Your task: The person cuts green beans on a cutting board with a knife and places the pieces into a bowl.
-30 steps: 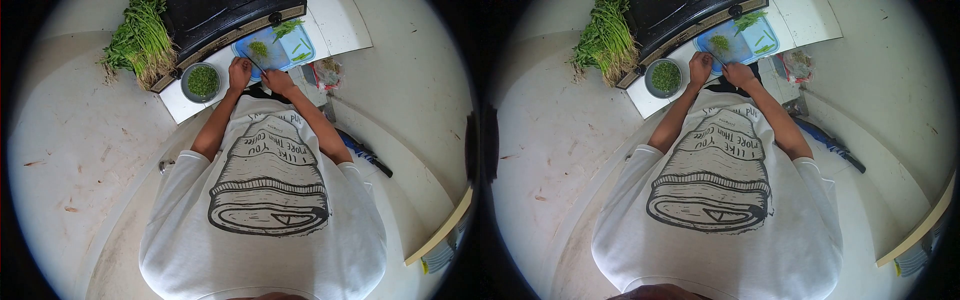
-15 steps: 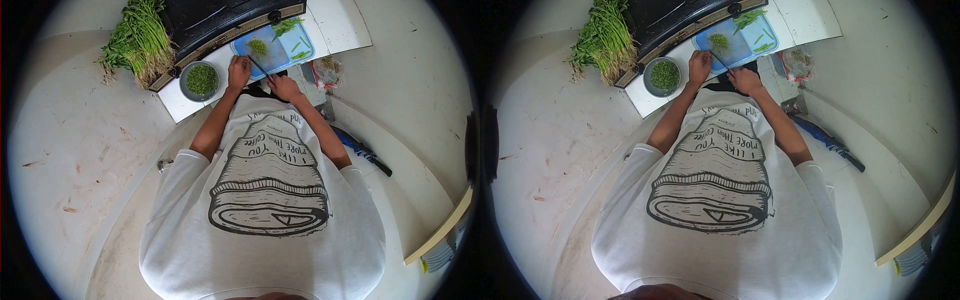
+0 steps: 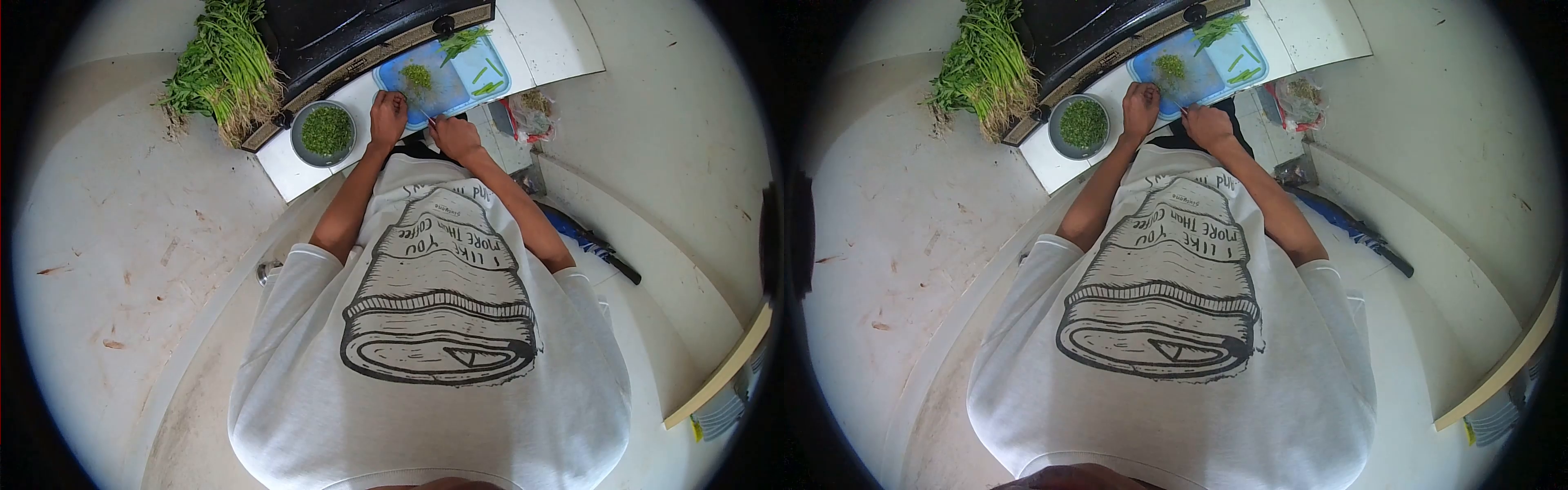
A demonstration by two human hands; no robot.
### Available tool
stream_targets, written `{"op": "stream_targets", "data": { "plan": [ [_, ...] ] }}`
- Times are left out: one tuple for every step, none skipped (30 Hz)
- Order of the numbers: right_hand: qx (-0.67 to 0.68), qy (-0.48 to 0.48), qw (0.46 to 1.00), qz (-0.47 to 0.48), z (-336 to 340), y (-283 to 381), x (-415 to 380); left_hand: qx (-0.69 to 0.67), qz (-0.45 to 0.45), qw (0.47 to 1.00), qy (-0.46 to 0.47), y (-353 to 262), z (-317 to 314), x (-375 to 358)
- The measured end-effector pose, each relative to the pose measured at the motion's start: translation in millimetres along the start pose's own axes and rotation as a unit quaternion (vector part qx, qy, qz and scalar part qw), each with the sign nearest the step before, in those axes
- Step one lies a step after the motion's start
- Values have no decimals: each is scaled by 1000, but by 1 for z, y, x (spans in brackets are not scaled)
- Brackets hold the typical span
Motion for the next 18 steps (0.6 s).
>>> {"op": "stream_targets", "data": {
  "plan": [
    [-4, 2, 1000, -8, -1, -2, -1, 0, 0, 1000, -1, -1, 1, 0],
    [-5, 2, 1000, -7, -1, -3, -1, -6, 0, 1000, 4, -1, 1, 0],
    [14, 6, 999, -37, -2, -10, -2, -12, 1, 1000, 10, 1, 0, 0],
    [33, 9, 997, -67, -3, -17, -4, -12, 2, 1000, 8, 2, 0, -1],
    [33, 10, 997, -66, -3, -18, -5, -15, 4, 1000, 6, 3, -1, -1],
    [42, 12, 997, -61, -2, -18, -5, -17, 5, 1000, 4, 3, 0, 0],
    [52, 14, 997, -57, -1, -18, -6, -18, 5, 1000, 4, 2, 1, -1],
    [52, 14, 997, -57, 0, -18, -7, -7, 5, 1000, 7, 0, 1, -1],
    [63, 26, 997, -49, -2, -16, -7, 3, 5, 1000, 10, -1, 1, 0],
    [74, 38, 996, -39, -5, -15, -7, 4, 5, 1000, 10, -2, 1, 0],
    [74, 38, 996, -39, -5, -15, -6, 8, 7, 1000, 9, -3, 2, 1],
    [80, 41, 996, -24, -6, -13, -6, 11, 9, 1000, 8, -2, 1, 0],
    [86, 44, 995, -10, -7, -10, -7, 11, 9, 1000, 9, 0, 1, 0],
    [86, 44, 995, -11, -7, -11, -7, 3, 9, 1000, 10, 3, 0, 1],
    [87, 42, 995, -6, -7, -11, -7, -4, 10, 1000, 11, 3, 0, 1],
    [87, 40, 995, -1, -6, -10, -8, -4, 10, 1000, 11, 3, -1, 1],
    [87, 40, 995, -1, -6, -10, -8, -6, 11, 1000, 11, 4, -1, 1],
    [83, 33, 996, 2, -6, -10, -7, -7, 12, 1000, 12, 4, -1, 1]
  ]
}}
Point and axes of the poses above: each hand's wrist, its own x-axis towards the middle knuckle, its own z-axis out of the back of the hand, y = z × x, the point moved 10 cm from there along x, towards the middle knuckle, and after that the axes turned 12 degrees about y, right-handed, at the moved point
